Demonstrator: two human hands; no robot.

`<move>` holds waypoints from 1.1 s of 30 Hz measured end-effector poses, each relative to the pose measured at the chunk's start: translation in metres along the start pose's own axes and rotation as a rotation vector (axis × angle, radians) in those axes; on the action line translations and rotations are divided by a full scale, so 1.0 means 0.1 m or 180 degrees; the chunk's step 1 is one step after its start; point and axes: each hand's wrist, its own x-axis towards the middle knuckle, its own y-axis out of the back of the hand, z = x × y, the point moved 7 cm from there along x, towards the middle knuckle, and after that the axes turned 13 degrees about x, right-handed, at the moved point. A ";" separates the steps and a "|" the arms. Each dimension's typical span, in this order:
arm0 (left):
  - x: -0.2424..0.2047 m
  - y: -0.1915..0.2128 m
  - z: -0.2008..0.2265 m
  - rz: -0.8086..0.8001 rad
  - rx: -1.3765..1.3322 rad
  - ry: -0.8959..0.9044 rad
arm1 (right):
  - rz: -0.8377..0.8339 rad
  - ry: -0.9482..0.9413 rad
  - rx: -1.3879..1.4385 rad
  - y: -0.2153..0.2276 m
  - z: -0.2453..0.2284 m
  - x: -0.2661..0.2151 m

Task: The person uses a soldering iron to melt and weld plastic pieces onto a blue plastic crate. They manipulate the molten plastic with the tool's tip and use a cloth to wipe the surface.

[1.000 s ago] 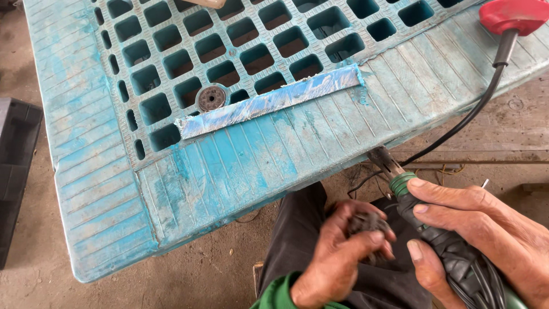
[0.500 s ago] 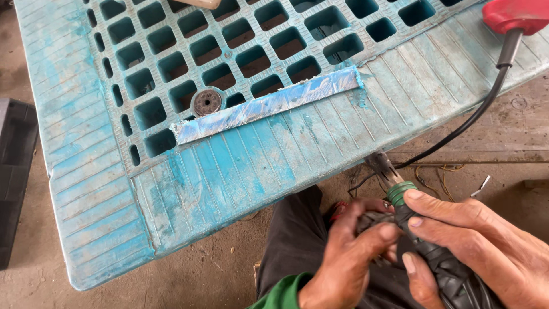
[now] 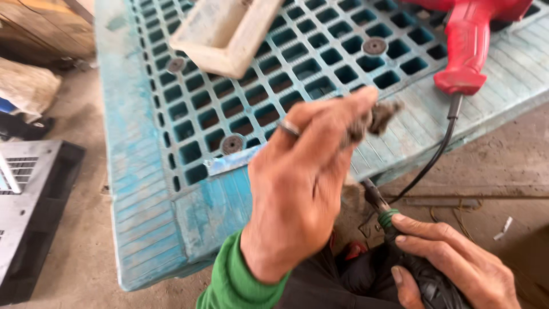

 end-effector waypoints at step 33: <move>-1.92 -1.52 -0.95 -0.1489 -0.3272 0.2911 | -0.0505 0.0636 0.0763 -0.15 0.91 -0.78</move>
